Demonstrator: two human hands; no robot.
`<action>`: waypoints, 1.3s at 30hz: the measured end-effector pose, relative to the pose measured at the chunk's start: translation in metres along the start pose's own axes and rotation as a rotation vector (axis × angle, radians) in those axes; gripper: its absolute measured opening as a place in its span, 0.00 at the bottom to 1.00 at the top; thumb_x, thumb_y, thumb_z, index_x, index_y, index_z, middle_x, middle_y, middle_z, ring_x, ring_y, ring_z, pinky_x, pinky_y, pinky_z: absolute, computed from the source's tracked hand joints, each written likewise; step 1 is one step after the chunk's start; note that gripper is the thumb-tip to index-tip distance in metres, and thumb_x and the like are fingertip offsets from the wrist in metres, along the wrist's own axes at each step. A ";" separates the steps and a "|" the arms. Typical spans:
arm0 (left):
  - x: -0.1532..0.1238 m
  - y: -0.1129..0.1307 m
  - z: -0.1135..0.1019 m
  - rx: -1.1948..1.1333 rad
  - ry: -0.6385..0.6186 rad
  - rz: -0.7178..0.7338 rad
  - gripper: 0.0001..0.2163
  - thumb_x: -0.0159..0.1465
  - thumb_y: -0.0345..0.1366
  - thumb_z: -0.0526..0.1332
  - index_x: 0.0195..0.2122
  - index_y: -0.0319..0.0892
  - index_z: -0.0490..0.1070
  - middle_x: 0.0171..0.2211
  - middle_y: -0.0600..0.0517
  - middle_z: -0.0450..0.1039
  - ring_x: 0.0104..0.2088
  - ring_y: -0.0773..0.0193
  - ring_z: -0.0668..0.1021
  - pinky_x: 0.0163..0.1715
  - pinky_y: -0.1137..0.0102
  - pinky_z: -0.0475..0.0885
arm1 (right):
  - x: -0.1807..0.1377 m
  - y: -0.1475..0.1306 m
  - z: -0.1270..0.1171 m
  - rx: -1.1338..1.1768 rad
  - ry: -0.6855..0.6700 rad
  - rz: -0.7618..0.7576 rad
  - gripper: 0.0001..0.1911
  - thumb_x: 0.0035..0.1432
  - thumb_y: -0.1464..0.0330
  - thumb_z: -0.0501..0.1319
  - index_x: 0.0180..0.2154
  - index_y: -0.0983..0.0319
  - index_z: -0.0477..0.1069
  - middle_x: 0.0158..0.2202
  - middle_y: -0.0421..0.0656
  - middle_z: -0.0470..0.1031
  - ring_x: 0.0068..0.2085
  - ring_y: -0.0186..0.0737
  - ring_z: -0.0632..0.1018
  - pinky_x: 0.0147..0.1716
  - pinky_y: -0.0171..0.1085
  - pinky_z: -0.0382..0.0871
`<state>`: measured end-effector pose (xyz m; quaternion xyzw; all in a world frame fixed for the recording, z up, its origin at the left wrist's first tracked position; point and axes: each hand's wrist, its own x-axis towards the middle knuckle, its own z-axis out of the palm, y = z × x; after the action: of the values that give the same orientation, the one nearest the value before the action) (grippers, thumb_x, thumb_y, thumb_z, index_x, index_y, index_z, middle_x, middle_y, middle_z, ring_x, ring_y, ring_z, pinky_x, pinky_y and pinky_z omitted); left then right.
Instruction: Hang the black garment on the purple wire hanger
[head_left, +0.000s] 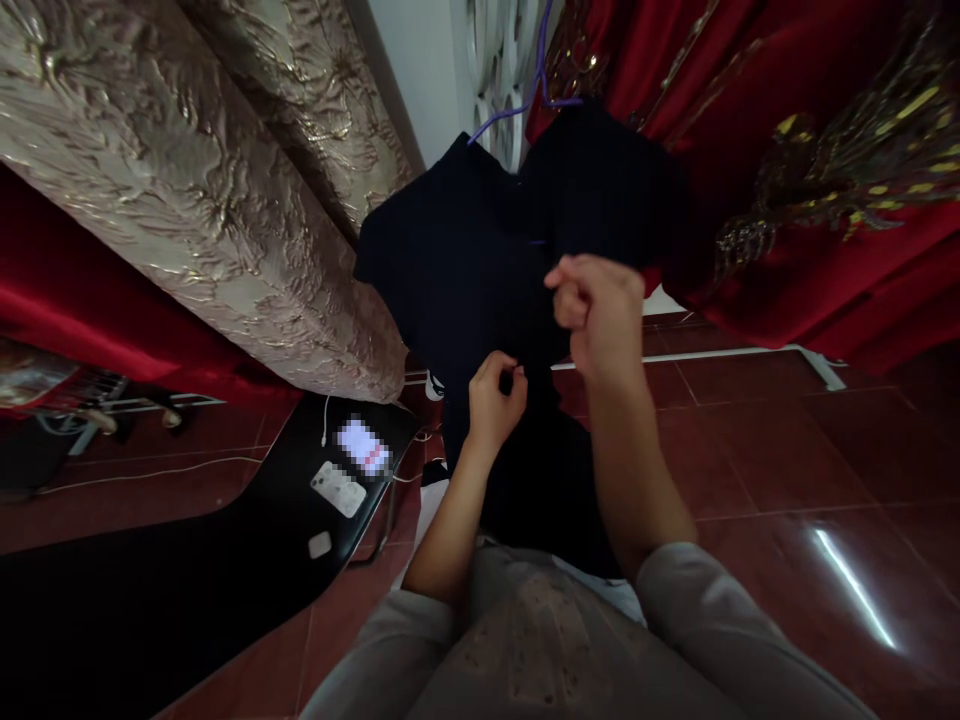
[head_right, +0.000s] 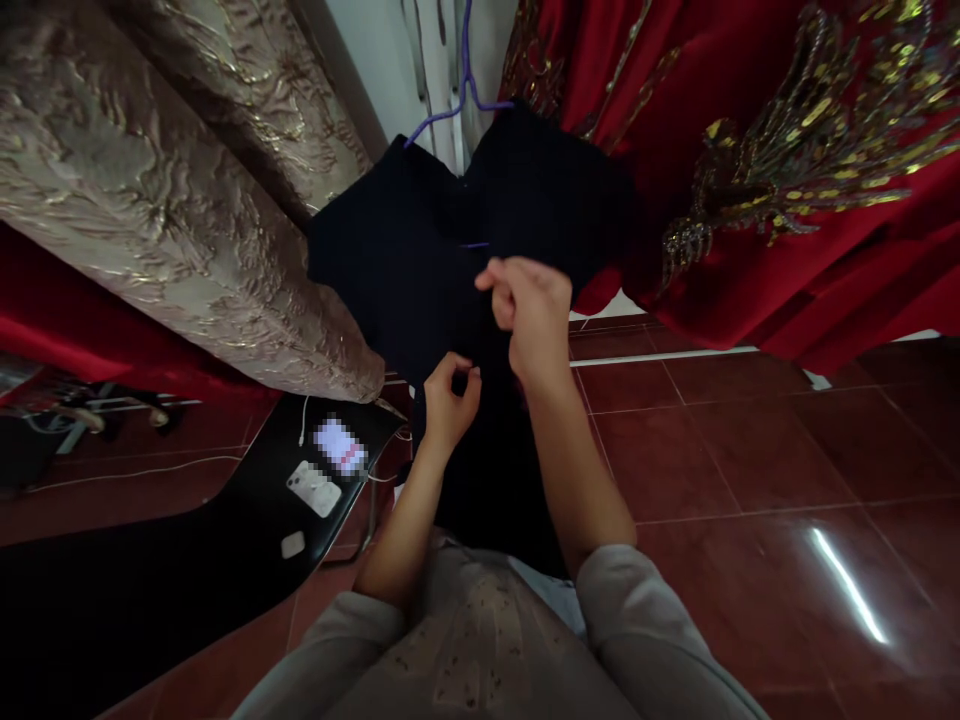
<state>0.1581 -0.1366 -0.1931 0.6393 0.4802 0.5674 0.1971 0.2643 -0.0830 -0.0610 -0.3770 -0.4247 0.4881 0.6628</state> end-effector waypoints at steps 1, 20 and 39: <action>0.003 -0.009 0.004 0.012 -0.029 -0.010 0.05 0.67 0.26 0.59 0.35 0.43 0.67 0.31 0.52 0.70 0.33 0.61 0.75 0.36 0.67 0.69 | 0.015 -0.010 0.008 -0.010 0.028 -0.063 0.13 0.59 0.67 0.63 0.23 0.62 0.73 0.14 0.33 0.52 0.17 0.27 0.51 0.18 0.33 0.40; 0.149 0.096 -0.042 -0.073 -0.042 0.276 0.04 0.72 0.36 0.64 0.42 0.43 0.75 0.41 0.51 0.73 0.46 0.58 0.80 0.54 0.62 0.75 | 0.036 -0.012 0.023 -0.198 -0.041 -0.425 0.16 0.63 0.76 0.56 0.22 0.60 0.69 0.18 0.35 0.58 0.21 0.29 0.57 0.24 0.35 0.50; 0.121 -0.091 -0.055 -0.528 0.190 -0.620 0.08 0.72 0.32 0.58 0.34 0.41 0.70 0.30 0.51 0.74 0.34 0.65 0.80 0.43 0.68 0.78 | -0.022 0.073 -0.021 -0.099 -0.037 -0.024 0.12 0.57 0.67 0.61 0.22 0.62 0.73 0.16 0.34 0.58 0.20 0.28 0.59 0.22 0.32 0.49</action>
<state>0.0596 -0.0093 -0.1856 0.3367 0.5040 0.6412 0.4706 0.2567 -0.0883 -0.1395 -0.3951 -0.4650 0.4654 0.6411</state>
